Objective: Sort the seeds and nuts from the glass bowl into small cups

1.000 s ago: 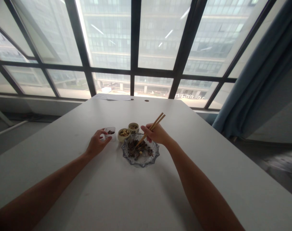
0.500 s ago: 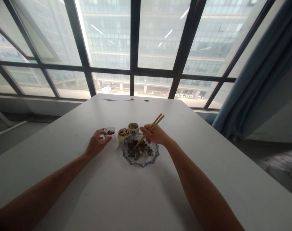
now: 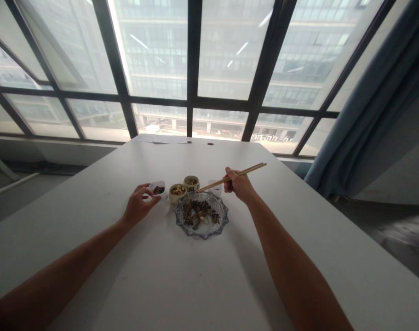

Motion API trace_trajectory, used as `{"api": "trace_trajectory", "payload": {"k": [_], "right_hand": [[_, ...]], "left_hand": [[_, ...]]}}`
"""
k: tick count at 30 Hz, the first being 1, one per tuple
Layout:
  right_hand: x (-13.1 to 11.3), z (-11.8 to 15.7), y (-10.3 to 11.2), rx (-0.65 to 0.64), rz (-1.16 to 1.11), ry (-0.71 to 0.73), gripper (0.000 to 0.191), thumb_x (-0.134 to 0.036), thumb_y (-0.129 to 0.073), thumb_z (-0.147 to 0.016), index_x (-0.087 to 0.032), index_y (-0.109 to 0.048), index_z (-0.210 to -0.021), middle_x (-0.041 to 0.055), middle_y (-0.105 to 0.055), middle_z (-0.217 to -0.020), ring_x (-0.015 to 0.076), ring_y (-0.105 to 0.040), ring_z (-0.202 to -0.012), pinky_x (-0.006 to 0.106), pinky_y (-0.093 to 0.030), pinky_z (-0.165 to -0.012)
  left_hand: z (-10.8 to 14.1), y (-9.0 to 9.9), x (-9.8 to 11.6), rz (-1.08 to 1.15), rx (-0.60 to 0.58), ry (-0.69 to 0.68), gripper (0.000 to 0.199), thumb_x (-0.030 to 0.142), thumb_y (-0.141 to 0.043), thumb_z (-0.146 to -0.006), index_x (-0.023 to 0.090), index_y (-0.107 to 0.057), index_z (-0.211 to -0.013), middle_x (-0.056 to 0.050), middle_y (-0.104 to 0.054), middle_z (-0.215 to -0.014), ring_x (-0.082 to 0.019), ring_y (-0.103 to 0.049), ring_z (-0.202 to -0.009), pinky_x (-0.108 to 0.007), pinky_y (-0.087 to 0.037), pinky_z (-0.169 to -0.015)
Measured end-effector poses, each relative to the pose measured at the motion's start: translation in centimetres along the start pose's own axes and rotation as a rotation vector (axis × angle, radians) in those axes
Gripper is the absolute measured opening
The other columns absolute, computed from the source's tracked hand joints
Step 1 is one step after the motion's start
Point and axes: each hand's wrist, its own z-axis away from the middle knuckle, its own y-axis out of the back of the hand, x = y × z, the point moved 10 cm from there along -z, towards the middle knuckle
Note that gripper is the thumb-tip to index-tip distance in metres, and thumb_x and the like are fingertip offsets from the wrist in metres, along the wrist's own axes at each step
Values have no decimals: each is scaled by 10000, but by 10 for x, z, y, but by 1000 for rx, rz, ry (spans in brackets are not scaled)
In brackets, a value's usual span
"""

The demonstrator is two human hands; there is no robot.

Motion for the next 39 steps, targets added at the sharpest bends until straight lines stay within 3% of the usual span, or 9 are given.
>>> {"api": "trace_trajectory", "payload": {"k": [5,8,15,19,24,27,33,39], "right_hand": [[2,0,0,-4,23,-12,509,-645,-738,-681,-178,-545,-621,-22,-513,-405,96,-465,-322,216,-345,-305],[-7,4,-7,14,55,44,526,-684,-694,-706,-188,-538,-629,-17,-513,-402,106,-465,-317,228,-339,-302],[-50,45,-58,77,18,306,568,-764,-571,-777,-207,-541,-670,-1,-543,-430,126,-512,-357,248,-389,-366],[-59,70,-90,16,87,398,551,-743,-493,-848,-214,-556,-708,13,-598,-502,135,-554,-429,262,-447,-439],[-40,74,-123,-225,173,335,524,-701,-603,-807,-196,-585,-670,29,-650,-557,137,-583,-486,259,-480,-479],[-41,68,-115,-184,143,324,540,-711,-593,-807,-185,-601,-683,20,-641,-539,129,-582,-473,246,-472,-463],[-60,54,-69,11,77,370,605,-750,-574,-791,-168,-601,-625,-5,-561,-413,99,-517,-347,202,-394,-359],[-51,39,-52,-75,252,271,652,-787,-579,-747,-165,-584,-553,-5,-516,-352,85,-456,-284,188,-332,-306]], "left_hand": [[0,0,1,1,-8,-6,269,440,-698,-743,194,-589,-746,-112,-616,-1216,-260,-644,-1069,-384,-598,-762],[0,1,-1,32,22,-7,310,429,-721,-715,203,-571,-865,-105,-618,-1179,-259,-645,-1051,-391,-596,-756],[3,4,11,100,70,-93,692,413,-775,-661,214,-452,-1240,-103,-578,-1169,-241,-643,-1000,-399,-589,-794],[8,4,30,81,19,-204,706,412,-766,-682,221,-430,-1273,-110,-567,-1185,-250,-624,-1058,-384,-587,-811],[10,4,38,72,-11,-250,680,405,-752,-700,228,-429,-1271,-105,-566,-1187,-246,-617,-1072,-371,-586,-804],[10,4,37,81,-9,-261,669,402,-753,-702,222,-439,-1265,-106,-566,-1181,-241,-619,-1058,-364,-585,-790],[7,3,22,116,33,-182,669,419,-767,-691,206,-461,-1247,-98,-585,-1162,-213,-646,-962,-358,-585,-741],[2,8,5,45,96,-42,657,458,-764,-673,201,-491,-1212,-89,-625,-1107,-230,-640,-960,-380,-558,-747]]}}
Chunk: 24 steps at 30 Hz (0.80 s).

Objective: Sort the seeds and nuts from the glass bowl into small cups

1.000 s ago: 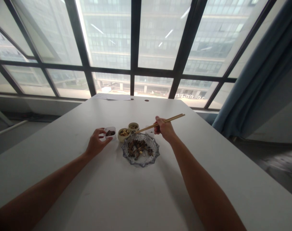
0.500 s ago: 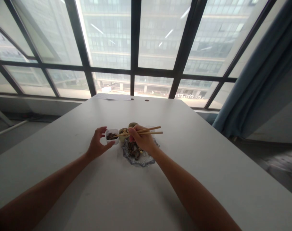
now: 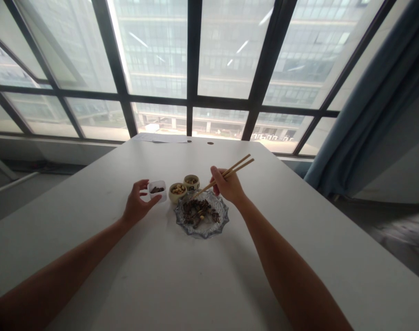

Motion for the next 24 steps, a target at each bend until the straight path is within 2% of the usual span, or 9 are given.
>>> {"api": "trace_trajectory", "payload": {"k": [5,10,17,24], "right_hand": [[15,0,-10,-121,55,-81,676,-827,-568,-707,-168,-569,-557,-13,-502,-346,86,-452,-280,188,-333,-301],[22,3,-24,-197,59,-110,674,-830,-562,-708,-167,-571,-585,-13,-516,-375,90,-481,-310,185,-361,-323],[31,5,-36,-240,59,-116,643,-795,-569,-741,-164,-585,-616,-5,-542,-412,90,-499,-335,183,-363,-344],[31,9,-43,-276,61,-110,623,-784,-571,-749,-173,-573,-627,-13,-537,-407,96,-504,-336,188,-381,-346]], "left_hand": [[-2,4,-7,-79,16,73,594,438,-745,-679,205,-517,-1176,-81,-642,-1079,-231,-635,-939,-359,-526,-723],[-2,3,-15,-31,13,147,567,421,-730,-693,217,-510,-1174,-78,-645,-1096,-232,-643,-955,-331,-538,-677],[-1,0,-21,49,14,179,549,402,-719,-715,220,-493,-1181,-93,-620,-1189,-233,-660,-995,-353,-590,-718],[0,-2,-21,93,-7,220,573,452,-715,-715,211,-480,-1179,-100,-608,-1189,-200,-680,-878,-338,-601,-664]]}}
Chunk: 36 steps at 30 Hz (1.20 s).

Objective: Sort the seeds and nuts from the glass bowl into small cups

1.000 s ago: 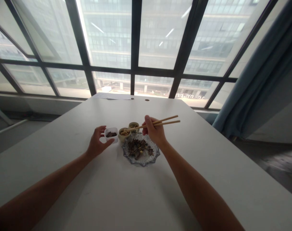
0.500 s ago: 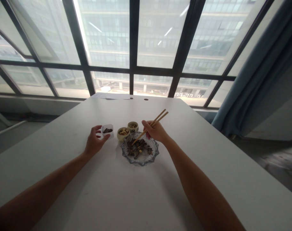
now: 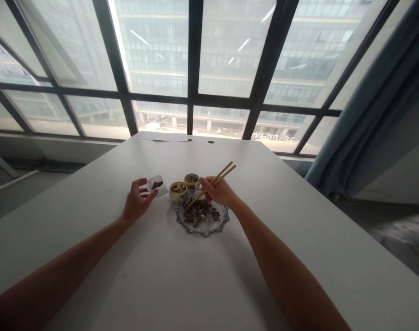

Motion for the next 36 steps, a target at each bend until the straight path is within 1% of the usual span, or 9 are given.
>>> {"api": "trace_trajectory", "payload": {"k": [5,9,12,15,19,27,30,33,36], "right_hand": [[-1,0,6,30,-11,-4,634,-796,-561,-745,-175,-565,-616,-15,-528,-386,98,-500,-314,188,-378,-325],[1,-2,32,172,-43,-7,631,-786,-565,-749,-173,-567,-599,0,-533,-370,103,-484,-286,193,-347,-293],[12,-4,53,287,-93,-56,608,-760,-598,-741,-174,-562,-582,3,-528,-358,101,-463,-267,202,-345,-280],[25,-4,66,347,-151,-102,575,-725,-618,-745,-178,-553,-579,0,-525,-361,101,-452,-266,213,-363,-282],[30,-5,71,363,-154,-108,536,-679,-617,-769,-178,-554,-587,7,-539,-374,101,-453,-273,211,-353,-281],[21,-4,70,341,-133,-94,549,-693,-603,-771,-180,-551,-579,5,-528,-361,101,-442,-266,215,-347,-281],[18,-2,72,343,-94,-85,565,-701,-615,-766,-172,-562,-577,7,-531,-363,101,-458,-272,210,-334,-282],[12,-1,77,346,-92,-34,588,-731,-634,-737,-169,-571,-579,8,-536,-368,104,-466,-276,215,-344,-291],[5,0,84,354,-170,58,600,-761,-631,-719,-181,-566,-581,-2,-516,-352,112,-456,-274,237,-363,-310]], "left_hand": [[1,0,-1,47,-4,55,636,480,-736,-689,205,-472,-1199,-99,-588,-1186,-180,-679,-824,-320,-596,-646],[-1,1,-11,86,4,120,662,526,-717,-698,199,-469,-1217,-86,-568,-1153,-160,-669,-771,-311,-590,-632],[-2,0,-18,133,-3,157,651,551,-690,-722,204,-465,-1224,-73,-546,-1148,-142,-654,-749,-306,-593,-627],[-3,-1,-22,163,-16,175,640,547,-684,-732,206,-463,-1227,-66,-533,-1144,-125,-640,-724,-295,-593,-609],[-3,-2,-23,175,-20,172,638,536,-694,-728,207,-466,-1225,-64,-527,-1144,-116,-635,-719,-276,-588,-586],[-3,-1,-20,163,-18,171,654,531,-697,-712,201,-470,-1230,-73,-538,-1155,-127,-645,-717,-294,-587,-576],[-2,1,-15,135,3,152,668,518,-720,-678,191,-479,-1209,-86,-549,-1158,-151,-659,-762,-300,-588,-592],[-1,3,-9,104,22,121,662,463,-756,-641,188,-487,-1179,-98,-565,-1161,-189,-675,-848,-295,-588,-610],[-1,3,-7,98,21,100,654,426,-770,-630,196,-486,-1172,-104,-571,-1185,-210,-676,-905,-292,-592,-618]]}}
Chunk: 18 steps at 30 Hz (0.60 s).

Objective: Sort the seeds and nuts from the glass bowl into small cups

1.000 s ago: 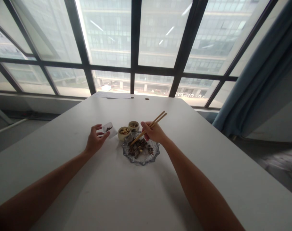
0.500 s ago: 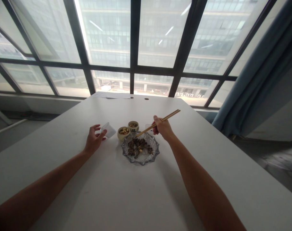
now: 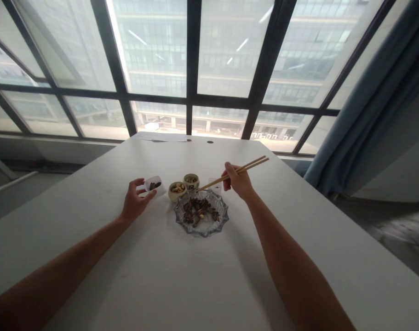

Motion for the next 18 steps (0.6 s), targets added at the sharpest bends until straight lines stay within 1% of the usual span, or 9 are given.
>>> {"api": "trace_trajectory", "payload": {"k": [5,11,13,16,18], "right_hand": [[-5,-4,13,13,-137,48,590,-765,-657,-689,-199,-552,-563,-27,-452,-324,121,-433,-269,250,-334,-309],[-9,-6,18,29,-123,59,599,-788,-617,-703,-213,-529,-558,-29,-430,-323,121,-406,-266,259,-329,-302],[-8,-6,26,96,-107,71,584,-763,-614,-730,-209,-535,-562,-21,-450,-330,118,-414,-269,255,-331,-300],[-11,-1,47,291,-14,114,554,-702,-596,-797,-194,-558,-579,-5,-498,-359,112,-456,-286,236,-345,-304],[-14,4,56,378,70,142,547,-671,-571,-837,-187,-568,-584,-2,-510,-371,109,-476,-296,223,-356,-307]], "left_hand": [[0,-2,-1,-8,-15,-20,654,420,-770,-638,201,-481,-1181,-105,-567,-1207,-226,-671,-949,-304,-599,-639],[-1,-2,-1,-12,-27,-33,651,421,-770,-649,207,-481,-1191,-105,-565,-1214,-228,-671,-960,-306,-603,-643],[0,-2,0,-15,-27,-32,652,423,-767,-649,204,-481,-1193,-106,-567,-1210,-225,-674,-955,-301,-600,-638],[0,-2,0,-14,-29,-23,650,429,-764,-648,199,-483,-1187,-106,-575,-1192,-217,-676,-926,-295,-594,-625],[0,-3,1,-12,-31,-17,647,428,-763,-648,198,-483,-1184,-105,-580,-1185,-211,-678,-909,-295,-593,-622]]}}
